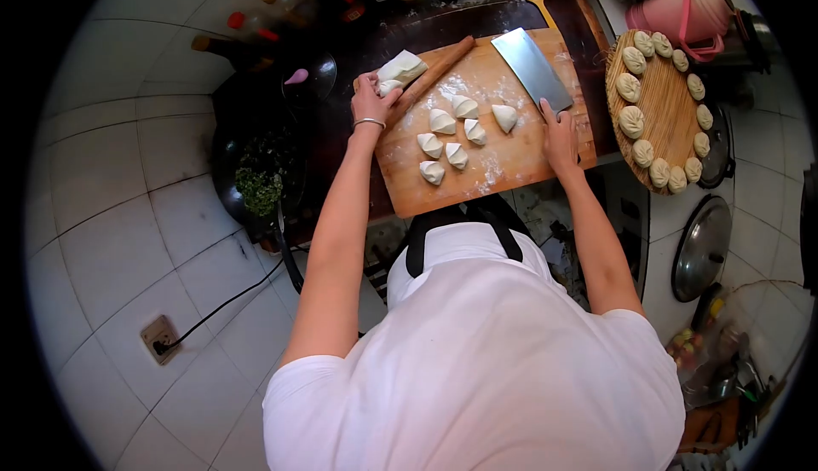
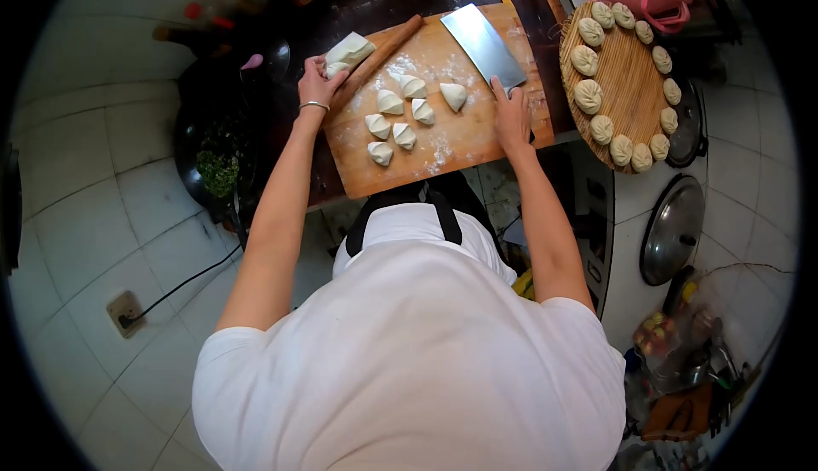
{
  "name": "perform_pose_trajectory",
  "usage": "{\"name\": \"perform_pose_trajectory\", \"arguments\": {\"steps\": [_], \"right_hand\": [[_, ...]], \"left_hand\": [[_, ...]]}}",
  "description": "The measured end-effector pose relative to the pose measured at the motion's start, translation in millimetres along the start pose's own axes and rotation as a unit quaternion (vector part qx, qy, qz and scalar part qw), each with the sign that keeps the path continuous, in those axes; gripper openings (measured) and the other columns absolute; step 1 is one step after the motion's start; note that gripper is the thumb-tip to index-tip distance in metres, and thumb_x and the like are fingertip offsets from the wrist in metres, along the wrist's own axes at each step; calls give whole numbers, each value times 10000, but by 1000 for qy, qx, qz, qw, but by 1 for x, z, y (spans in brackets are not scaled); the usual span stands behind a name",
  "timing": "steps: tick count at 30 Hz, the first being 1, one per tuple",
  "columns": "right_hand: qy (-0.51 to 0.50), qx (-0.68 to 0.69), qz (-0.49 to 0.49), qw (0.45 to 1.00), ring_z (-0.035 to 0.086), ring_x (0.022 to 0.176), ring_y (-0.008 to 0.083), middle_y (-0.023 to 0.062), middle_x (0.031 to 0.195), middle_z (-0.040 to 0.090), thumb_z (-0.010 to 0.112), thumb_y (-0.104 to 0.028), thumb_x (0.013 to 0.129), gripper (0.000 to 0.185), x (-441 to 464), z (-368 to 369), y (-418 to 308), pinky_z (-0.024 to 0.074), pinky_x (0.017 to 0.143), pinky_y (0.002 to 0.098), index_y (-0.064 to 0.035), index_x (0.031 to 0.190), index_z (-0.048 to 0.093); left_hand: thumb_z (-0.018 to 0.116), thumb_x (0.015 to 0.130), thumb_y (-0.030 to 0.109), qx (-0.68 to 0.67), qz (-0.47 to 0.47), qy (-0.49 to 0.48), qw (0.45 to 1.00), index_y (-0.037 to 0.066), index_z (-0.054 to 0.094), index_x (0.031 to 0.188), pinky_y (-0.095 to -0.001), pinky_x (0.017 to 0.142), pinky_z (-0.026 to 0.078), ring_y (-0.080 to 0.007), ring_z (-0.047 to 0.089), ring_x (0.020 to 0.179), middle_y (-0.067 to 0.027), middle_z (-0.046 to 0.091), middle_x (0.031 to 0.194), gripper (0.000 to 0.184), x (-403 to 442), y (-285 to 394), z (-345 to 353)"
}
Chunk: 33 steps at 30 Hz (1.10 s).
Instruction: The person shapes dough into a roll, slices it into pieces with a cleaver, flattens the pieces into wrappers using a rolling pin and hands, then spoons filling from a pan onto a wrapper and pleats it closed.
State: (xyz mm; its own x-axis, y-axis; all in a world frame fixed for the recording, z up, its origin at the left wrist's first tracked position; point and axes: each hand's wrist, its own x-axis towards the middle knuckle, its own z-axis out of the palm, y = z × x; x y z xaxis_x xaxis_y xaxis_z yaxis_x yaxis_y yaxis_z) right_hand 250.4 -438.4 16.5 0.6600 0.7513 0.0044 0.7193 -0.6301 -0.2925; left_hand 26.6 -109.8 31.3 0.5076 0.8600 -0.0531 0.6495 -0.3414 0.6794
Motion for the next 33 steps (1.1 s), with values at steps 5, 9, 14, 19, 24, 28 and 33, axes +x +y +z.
{"name": "perform_pose_trajectory", "arguments": {"steps": [5, 9, 14, 19, 24, 28, 33], "right_hand": [[83, -4, -13, 996, 456, 994, 334, 151, 1029, 477, 522, 5, 820, 493, 10, -11, -25, 379, 863, 432, -143, 1290, 527], [-20, 170, -105, 980, 500, 994, 343, 142, 1040, 512, 547, -38, 815, 359, 21, -9, -85, 444, 809, 441, -98, 1168, 568], [-62, 171, -189, 965, 526, 943, 356, 157, 1028, 513, 585, -69, 797, 285, 9, 5, -133, 464, 778, 439, -87, 1080, 555], [-221, 84, -98, 967, 530, 936, 411, 205, 1000, 504, 599, -48, 747, 278, 15, -4, -117, 467, 777, 463, -62, 1003, 491], [-153, 189, -203, 949, 549, 908, 363, 185, 977, 506, 617, -33, 738, 326, 86, -62, -138, 476, 780, 414, -36, 1042, 502], [66, 271, -231, 932, 584, 765, 292, 138, 886, 569, 609, -35, 762, 215, 210, -149, -169, 483, 723, 370, -47, 976, 621], [164, 99, -248, 950, 631, 865, 315, 153, 918, 647, 597, -75, 775, 243, 359, -164, -143, 504, 779, 392, -111, 1007, 658]], "left_hand": [[867, 600, 301, 79, 45, -37, 995, 61, 538, 1092, -303, 754, 519, -196, 616, 775, -97, 593, 919, 638, 13, -18, -9], [837, 622, 367, 138, 57, -46, 988, 184, 534, 1260, -426, 950, 430, -335, 499, 1126, -119, 572, 1124, 730, 26, -20, 3], [796, 678, 384, 241, -11, -53, 969, 228, 576, 1191, -441, 919, 433, -296, 505, 1120, -39, 581, 1161, 579, 28, 1, -2], [760, 689, 333, 229, -53, -74, 969, 268, 552, 1199, -481, 945, 410, -308, 499, 1127, -40, 577, 1157, 554, 27, -1, -7], [805, 660, 318, 59, 6, 64, 996, 180, 509, 1314, -426, 1009, 368, -329, 425, 1205, -71, 487, 1319, 731, -21, -5, -23], [695, 792, 198, -43, 35, 108, 993, 94, 576, 1182, -404, 946, 414, -324, 515, 1104, -125, 584, 1161, 421, -94, -21, -35], [621, 840, 108, -112, -41, 119, 986, 56, 634, 1052, -361, 876, 464, -292, 595, 977, -116, 634, 1049, 218, -187, -39, -36]]}}
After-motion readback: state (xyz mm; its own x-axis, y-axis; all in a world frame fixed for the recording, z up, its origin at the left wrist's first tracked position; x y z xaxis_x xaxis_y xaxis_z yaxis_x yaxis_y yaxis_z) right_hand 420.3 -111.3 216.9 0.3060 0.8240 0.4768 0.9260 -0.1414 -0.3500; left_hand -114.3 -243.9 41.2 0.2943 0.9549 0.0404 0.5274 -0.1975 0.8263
